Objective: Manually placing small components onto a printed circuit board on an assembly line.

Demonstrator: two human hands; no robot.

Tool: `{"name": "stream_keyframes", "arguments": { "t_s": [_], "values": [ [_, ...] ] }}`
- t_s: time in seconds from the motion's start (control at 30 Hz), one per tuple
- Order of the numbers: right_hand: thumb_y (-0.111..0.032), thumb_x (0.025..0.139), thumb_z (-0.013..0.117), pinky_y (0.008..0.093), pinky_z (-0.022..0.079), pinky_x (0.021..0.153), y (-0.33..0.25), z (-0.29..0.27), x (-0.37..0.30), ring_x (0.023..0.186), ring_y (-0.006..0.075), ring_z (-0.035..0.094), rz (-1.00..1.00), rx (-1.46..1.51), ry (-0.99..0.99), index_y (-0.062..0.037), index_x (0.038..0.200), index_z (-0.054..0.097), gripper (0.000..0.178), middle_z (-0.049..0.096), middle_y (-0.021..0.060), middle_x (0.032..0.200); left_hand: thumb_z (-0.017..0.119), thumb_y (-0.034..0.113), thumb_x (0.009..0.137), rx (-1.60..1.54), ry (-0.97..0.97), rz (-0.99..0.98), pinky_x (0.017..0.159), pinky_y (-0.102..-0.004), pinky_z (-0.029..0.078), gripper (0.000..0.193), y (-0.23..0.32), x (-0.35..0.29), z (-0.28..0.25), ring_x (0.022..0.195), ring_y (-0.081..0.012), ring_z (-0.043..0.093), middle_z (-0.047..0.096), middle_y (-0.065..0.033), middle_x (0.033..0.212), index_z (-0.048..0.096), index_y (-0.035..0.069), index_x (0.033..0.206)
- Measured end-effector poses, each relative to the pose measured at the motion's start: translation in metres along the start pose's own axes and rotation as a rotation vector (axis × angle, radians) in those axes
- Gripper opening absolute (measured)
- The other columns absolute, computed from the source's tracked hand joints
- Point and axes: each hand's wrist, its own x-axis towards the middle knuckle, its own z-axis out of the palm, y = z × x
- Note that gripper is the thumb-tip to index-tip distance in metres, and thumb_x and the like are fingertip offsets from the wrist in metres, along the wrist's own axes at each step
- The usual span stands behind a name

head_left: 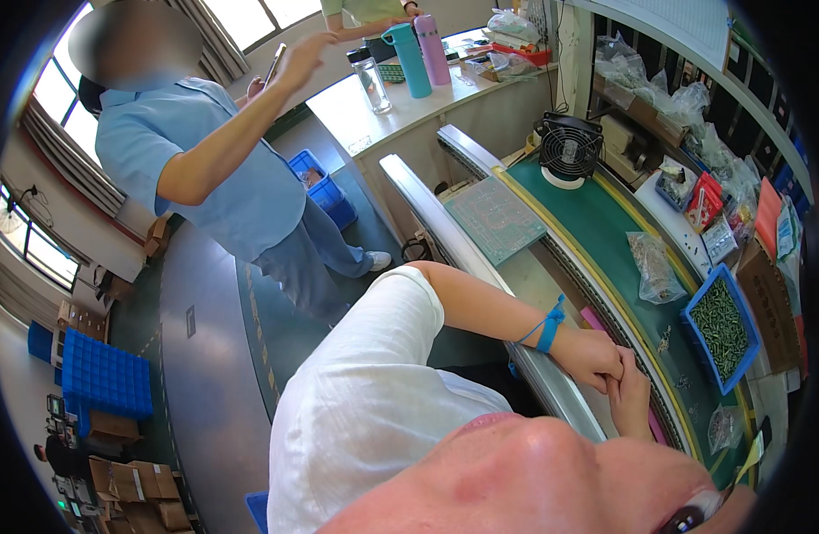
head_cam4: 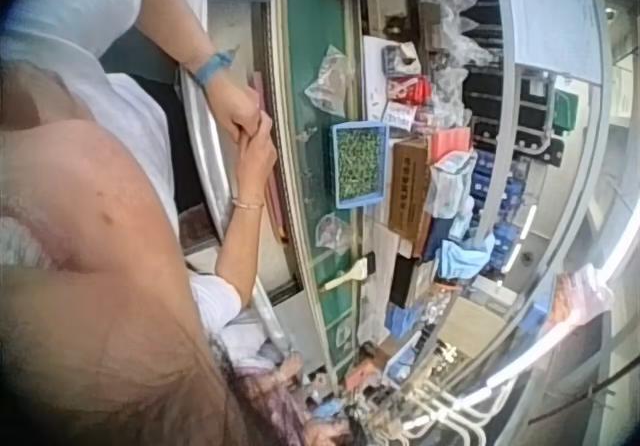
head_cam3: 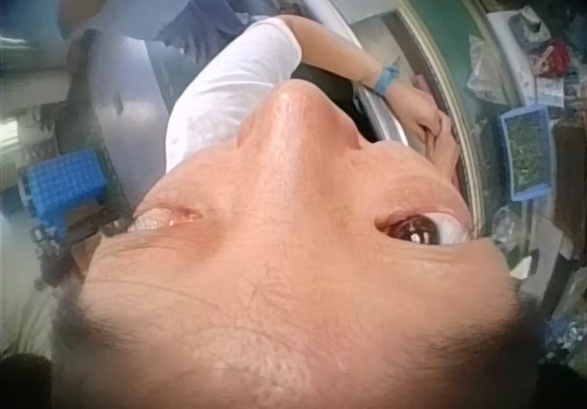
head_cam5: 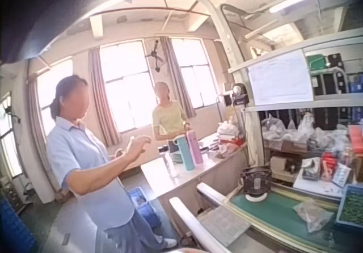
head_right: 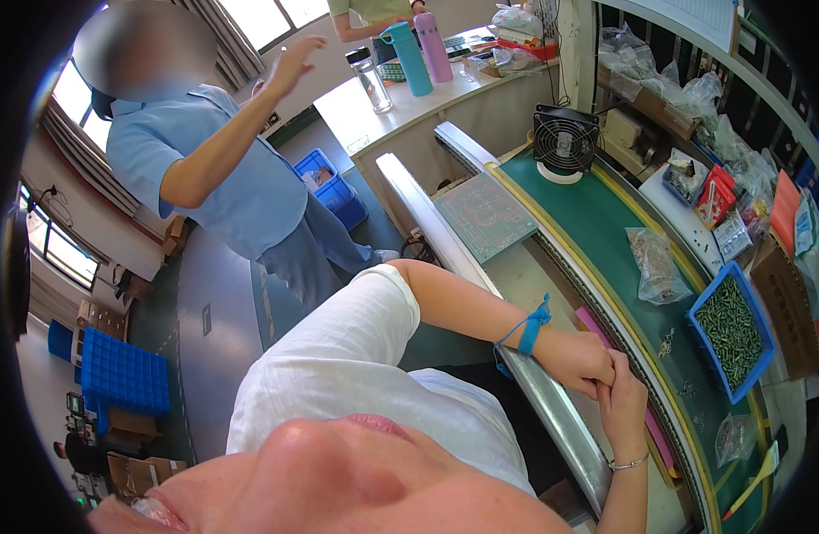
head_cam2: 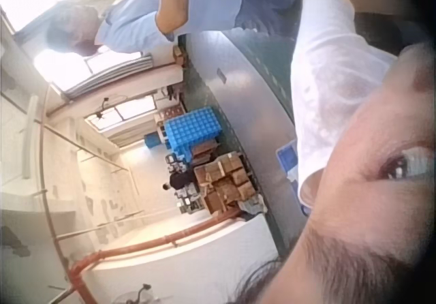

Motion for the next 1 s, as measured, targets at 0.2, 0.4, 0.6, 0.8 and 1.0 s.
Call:
{"name": "stream_keyframes", "arguments": {
  "t_s": [0.2, 0.4, 0.6, 0.8, 1.0],
  "values": [
    [-0.002, 0.097, 0.066, 0.0505, 0.056, 0.079, 0.0001, -0.0003, -0.0011, 0.096, 0.0472, 0.073, 0.006, 0.005, 0.002, -0.0083, 0.131, 0.060, 0.036, 0.073, 0.0254, 0.101, 0.078, 0.024, 0.092, 0.002, -0.006, 0.002, 0.074, -0.0504, 0.056, 0.023, 0.0017, 0.0003, -0.0009, 0.087, -0.0400, 0.072, 0.076, -0.0155, 0.095, 0.073, 0.004, 0.101],
    [-0.002, 0.096, 0.067, 0.0504, 0.057, 0.079, -0.0011, -0.0004, -0.0011, 0.096, 0.0471, 0.073, 0.003, 0.001, 0.002, -0.0089, 0.132, 0.060, 0.037, 0.073, 0.0254, 0.101, 0.078, 0.025, 0.092, 0.019, -0.005, 0.007, 0.074, -0.0503, 0.056, 0.023, -0.0001, 0.0006, 0.0008, 0.088, -0.0400, 0.072, 0.076, -0.0157, 0.095, 0.073, 0.004, 0.101],
    [-0.003, 0.097, 0.066, 0.0510, 0.056, 0.079, -0.0038, -0.0017, -0.0010, 0.096, 0.0472, 0.073, -0.003, 0.000, 0.002, -0.0092, 0.133, 0.060, 0.037, 0.073, 0.0256, 0.102, 0.078, 0.025, 0.092, 0.021, -0.002, 0.016, 0.074, -0.0500, 0.056, 0.024, 0.0019, 0.0002, -0.0005, 0.088, -0.0397, 0.072, 0.076, -0.0154, 0.095, 0.072, 0.004, 0.101],
    [-0.004, 0.097, 0.066, 0.0516, 0.056, 0.079, -0.0031, -0.0006, 0.0004, 0.097, 0.0474, 0.073, 0.005, -0.006, 0.002, -0.0094, 0.132, 0.061, 0.035, 0.074, 0.0253, 0.102, 0.078, 0.025, 0.092, 0.010, 0.000, 0.021, 0.073, -0.0498, 0.056, 0.023, -0.0005, -0.0001, -0.0008, 0.086, -0.0397, 0.072, 0.076, -0.0154, 0.094, 0.072, 0.004, 0.100],
    [-0.005, 0.097, 0.067, 0.0519, 0.056, 0.079, -0.0031, -0.0005, 0.0011, 0.097, 0.0479, 0.072, 0.005, -0.006, -0.001, -0.0100, 0.132, 0.061, 0.035, 0.073, 0.0252, 0.102, 0.077, 0.025, 0.093, 0.006, -0.001, 0.017, 0.072, -0.0494, 0.056, 0.023, 0.0033, -0.0016, -0.0037, 0.085, -0.0399, 0.072, 0.076, -0.0156, 0.093, 0.072, 0.003, 0.100]
  ]
}}
